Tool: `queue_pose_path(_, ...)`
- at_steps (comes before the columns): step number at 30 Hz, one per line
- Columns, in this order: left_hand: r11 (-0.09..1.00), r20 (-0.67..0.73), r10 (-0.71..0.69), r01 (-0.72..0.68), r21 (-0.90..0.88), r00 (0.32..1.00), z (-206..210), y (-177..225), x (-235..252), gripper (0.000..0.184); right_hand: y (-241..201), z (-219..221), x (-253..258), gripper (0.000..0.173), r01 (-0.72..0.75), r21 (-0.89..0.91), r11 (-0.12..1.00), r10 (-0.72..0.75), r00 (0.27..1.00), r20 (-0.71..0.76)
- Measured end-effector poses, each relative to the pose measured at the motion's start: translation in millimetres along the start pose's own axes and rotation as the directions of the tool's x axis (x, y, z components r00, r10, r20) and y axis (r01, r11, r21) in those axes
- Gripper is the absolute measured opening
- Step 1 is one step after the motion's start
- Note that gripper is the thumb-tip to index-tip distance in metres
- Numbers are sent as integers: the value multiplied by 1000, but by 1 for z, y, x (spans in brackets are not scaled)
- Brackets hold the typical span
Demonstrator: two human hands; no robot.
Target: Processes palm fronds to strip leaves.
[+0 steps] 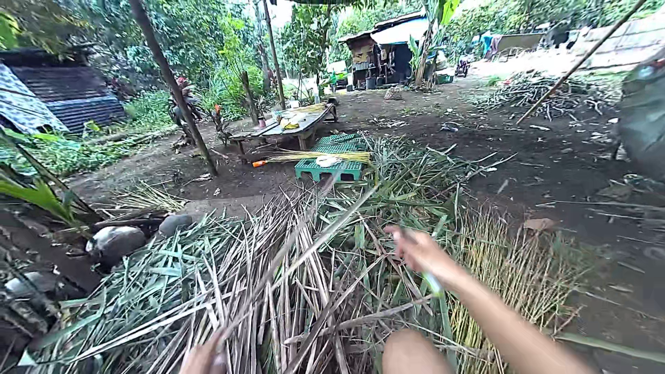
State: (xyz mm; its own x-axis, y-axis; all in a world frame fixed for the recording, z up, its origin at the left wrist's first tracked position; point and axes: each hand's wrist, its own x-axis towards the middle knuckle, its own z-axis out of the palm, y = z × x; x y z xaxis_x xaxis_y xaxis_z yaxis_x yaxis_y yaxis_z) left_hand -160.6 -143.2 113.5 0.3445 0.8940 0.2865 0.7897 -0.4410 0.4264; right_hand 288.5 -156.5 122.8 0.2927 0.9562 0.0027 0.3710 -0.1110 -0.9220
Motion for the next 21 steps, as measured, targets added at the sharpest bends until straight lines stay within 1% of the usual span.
queue_pose_path(2, 991, -19, 35, -38, -128, 999, 27, 40, 12, 45, -18, 46, -29, 45, -6, 208, 978, -40, 976, 215)
queue_pose_path(3, 981, -6, 37, -38, -192, 999, 34, 58, 17, 45, -24, 62, -37, 45, -18, 270, 963, -60, 958, 279)
queue_pose_path(4, 969, 18, 33, -28, -246, 999, 39, 74, 21, 43, -30, 74, -41, 42, -18, 313, 949, -84, 947, 309)
queue_pose_path(5, 958, 46, 31, -16, -288, 998, 43, 86, 26, 39, -34, 84, -42, 39, -7, 355, 935, -107, 948, 300)
queue_pose_path(7, 942, 93, 42, -9, -335, 995, 49, 101, 33, 31, -41, 96, -41, 38, 38, 427, 903, -139, 968, 207)
queue_pose_path(9, 935, 179, 58, 10, -356, 982, 50, 106, 39, 24, -48, 100, -41, 29, 64, 483, 874, -143, 981, 129)
queue_pose_path(11, 914, 277, 67, 53, -402, 959, 49, 106, 43, 22, -51, 100, -42, 26, 78, 499, 863, -163, 978, 130)
queue_pose_path(12, 902, 290, 78, 56, -429, 954, 49, 106, 45, 22, -50, 100, -43, 28, 87, 483, 871, -185, 970, 160)
queue_pose_path(14, 873, 249, 92, 42, -486, 964, 54, 109, 47, 23, -49, 102, -44, 34, 100, 440, 893, -219, 948, 229)
queue_pose_path(15, 859, 207, 89, 31, -511, 974, 58, 111, 48, 22, -48, 105, -45, 35, 111, 439, 892, -231, 946, 229)
queue_pose_path(18, 785, 123, 10, 68, -615, 992, 67, 117, 53, 17, -47, 116, -48, 33, 169, 514, 841, -237, 969, 68)
queue_pose_path(20, 704, 123, -57, 127, -699, 991, 70, 121, 55, 16, -50, 119, -50, 41, 211, 540, 815, -234, 972, -26)
queue_pose_path(21, 651, 118, -89, 147, -744, 989, 71, 123, 56, 16, -50, 121, -51, 41, 246, 530, 812, -250, 966, -65)
